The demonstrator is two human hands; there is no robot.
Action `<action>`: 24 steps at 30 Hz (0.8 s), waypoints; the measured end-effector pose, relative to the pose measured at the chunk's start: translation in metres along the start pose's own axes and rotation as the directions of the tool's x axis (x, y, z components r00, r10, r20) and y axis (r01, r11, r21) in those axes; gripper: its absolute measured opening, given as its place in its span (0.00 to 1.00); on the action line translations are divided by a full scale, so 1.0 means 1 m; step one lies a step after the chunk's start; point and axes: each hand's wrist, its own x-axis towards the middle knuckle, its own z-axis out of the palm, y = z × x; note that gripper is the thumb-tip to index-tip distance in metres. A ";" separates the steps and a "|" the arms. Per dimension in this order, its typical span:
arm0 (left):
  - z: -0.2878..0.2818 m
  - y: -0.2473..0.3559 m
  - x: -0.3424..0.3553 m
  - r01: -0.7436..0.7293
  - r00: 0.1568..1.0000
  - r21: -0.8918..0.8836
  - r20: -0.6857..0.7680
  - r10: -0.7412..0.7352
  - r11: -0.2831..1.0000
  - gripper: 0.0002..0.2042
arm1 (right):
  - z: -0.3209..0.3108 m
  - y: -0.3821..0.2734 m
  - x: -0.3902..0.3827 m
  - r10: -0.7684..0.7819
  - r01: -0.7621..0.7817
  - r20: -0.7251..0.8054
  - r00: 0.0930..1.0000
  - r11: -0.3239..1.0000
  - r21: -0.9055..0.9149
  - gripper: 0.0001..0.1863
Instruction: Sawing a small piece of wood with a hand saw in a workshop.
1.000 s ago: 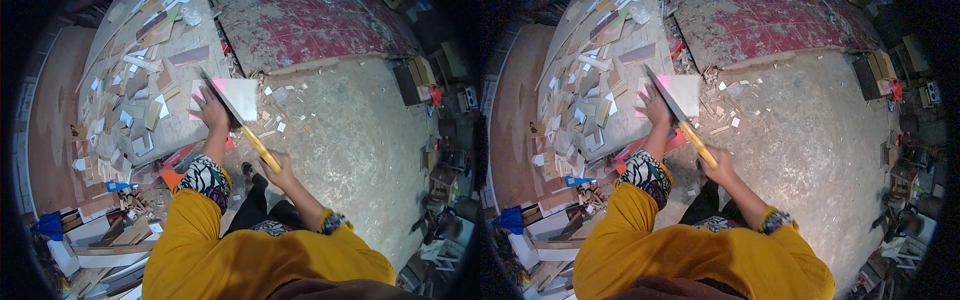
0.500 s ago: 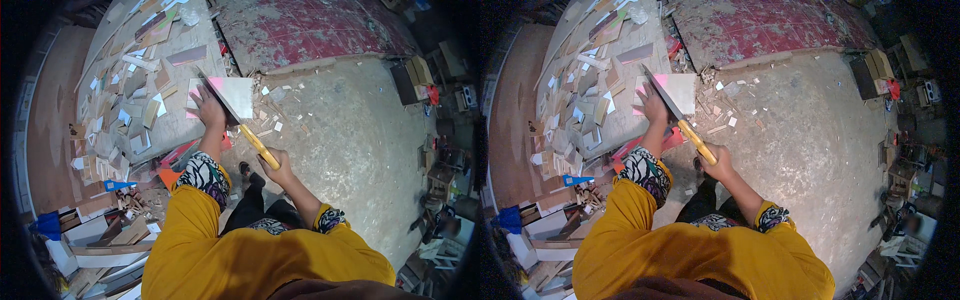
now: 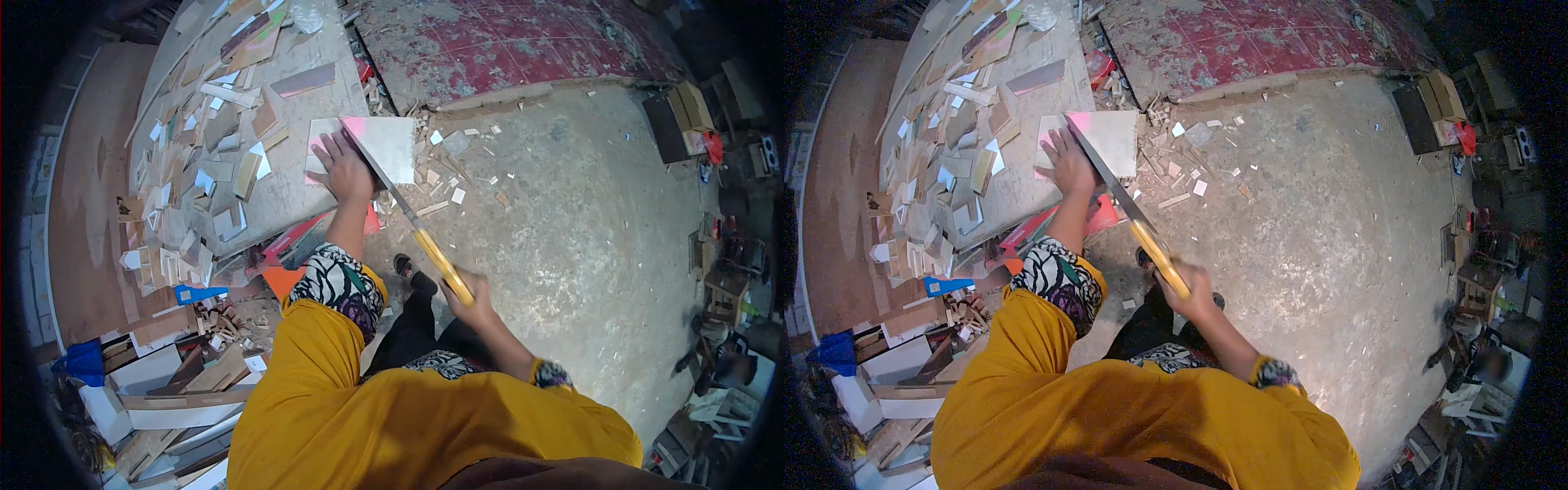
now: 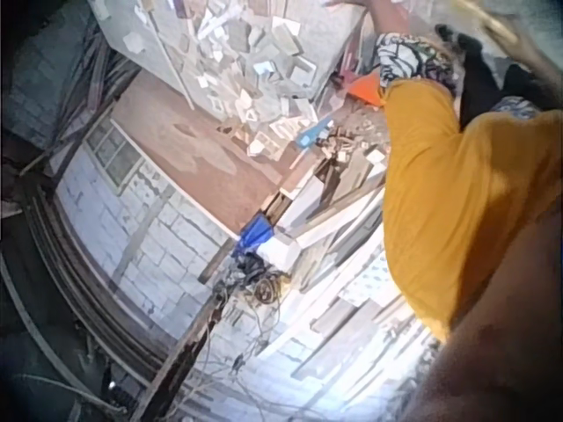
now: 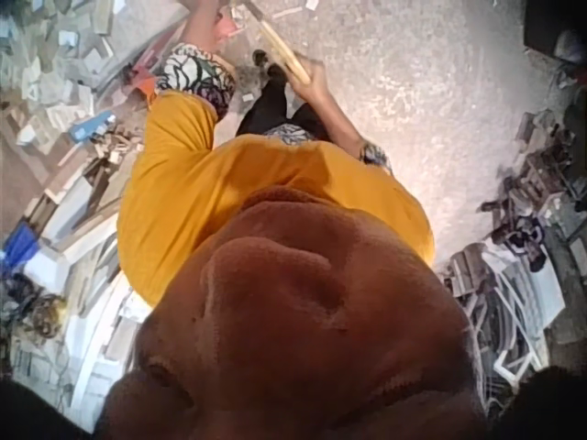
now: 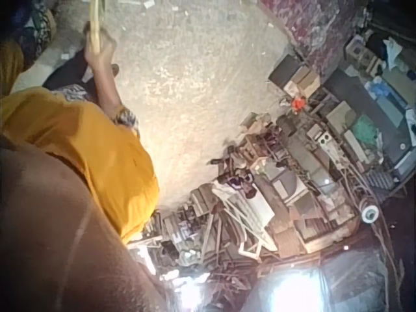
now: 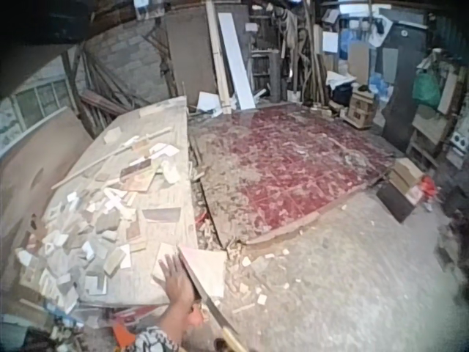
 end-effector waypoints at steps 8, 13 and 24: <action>0.005 0.003 0.009 -0.034 0.999 -0.009 0.010 0.034 0.999 0.24 | 0.014 -0.001 0.061 -0.036 0.035 0.038 0.999 0.999 0.028 0.05; -0.006 0.001 0.004 0.012 0.998 0.022 0.068 -0.014 1.000 0.24 | -0.001 -0.005 0.008 0.027 -0.028 0.022 0.999 0.999 0.036 0.05; -0.008 0.003 0.005 -0.034 0.999 0.075 -0.016 0.035 0.997 0.24 | -0.024 -0.015 0.010 0.059 -0.063 0.057 0.997 0.996 0.069 0.05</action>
